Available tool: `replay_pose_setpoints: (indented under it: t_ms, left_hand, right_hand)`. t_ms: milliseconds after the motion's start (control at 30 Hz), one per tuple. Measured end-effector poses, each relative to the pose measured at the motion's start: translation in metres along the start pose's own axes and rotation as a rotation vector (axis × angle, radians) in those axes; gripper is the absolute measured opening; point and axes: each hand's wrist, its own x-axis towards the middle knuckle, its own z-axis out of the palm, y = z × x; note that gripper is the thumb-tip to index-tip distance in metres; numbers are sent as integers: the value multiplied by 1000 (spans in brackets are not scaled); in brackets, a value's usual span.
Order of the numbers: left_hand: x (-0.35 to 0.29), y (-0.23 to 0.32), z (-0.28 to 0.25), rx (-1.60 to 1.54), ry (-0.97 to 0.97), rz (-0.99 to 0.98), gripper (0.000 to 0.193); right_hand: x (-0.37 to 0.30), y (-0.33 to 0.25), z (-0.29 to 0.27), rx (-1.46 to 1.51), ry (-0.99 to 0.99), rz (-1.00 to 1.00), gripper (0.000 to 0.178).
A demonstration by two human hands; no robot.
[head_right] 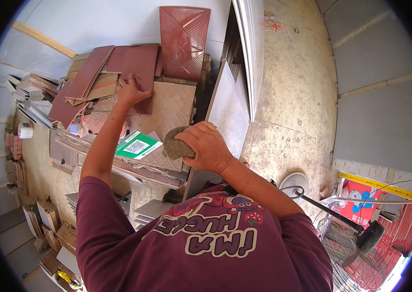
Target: The person wipes dust and debris off several ceramic tiles using a dry cloth and stacks them on a workbench.
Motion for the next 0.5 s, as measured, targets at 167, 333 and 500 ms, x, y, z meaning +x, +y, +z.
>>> replay_pose_setpoints:
  t_ms: [167, 333, 500]
  left_hand:
    - [-3, -2, -4, 33, 4, 43, 116]
    - [-4, -6, -1, 42, 32, 64, 114]
    - [-5, -11, 4, 17, 28, 75, 115]
  right_hand:
    - [0, 0, 0, 1, 9, 0, 53]
    - [0, 0, 1, 4, 5, 0, 53]
    - [1, -1, 3, -11, -7, -1, 52]
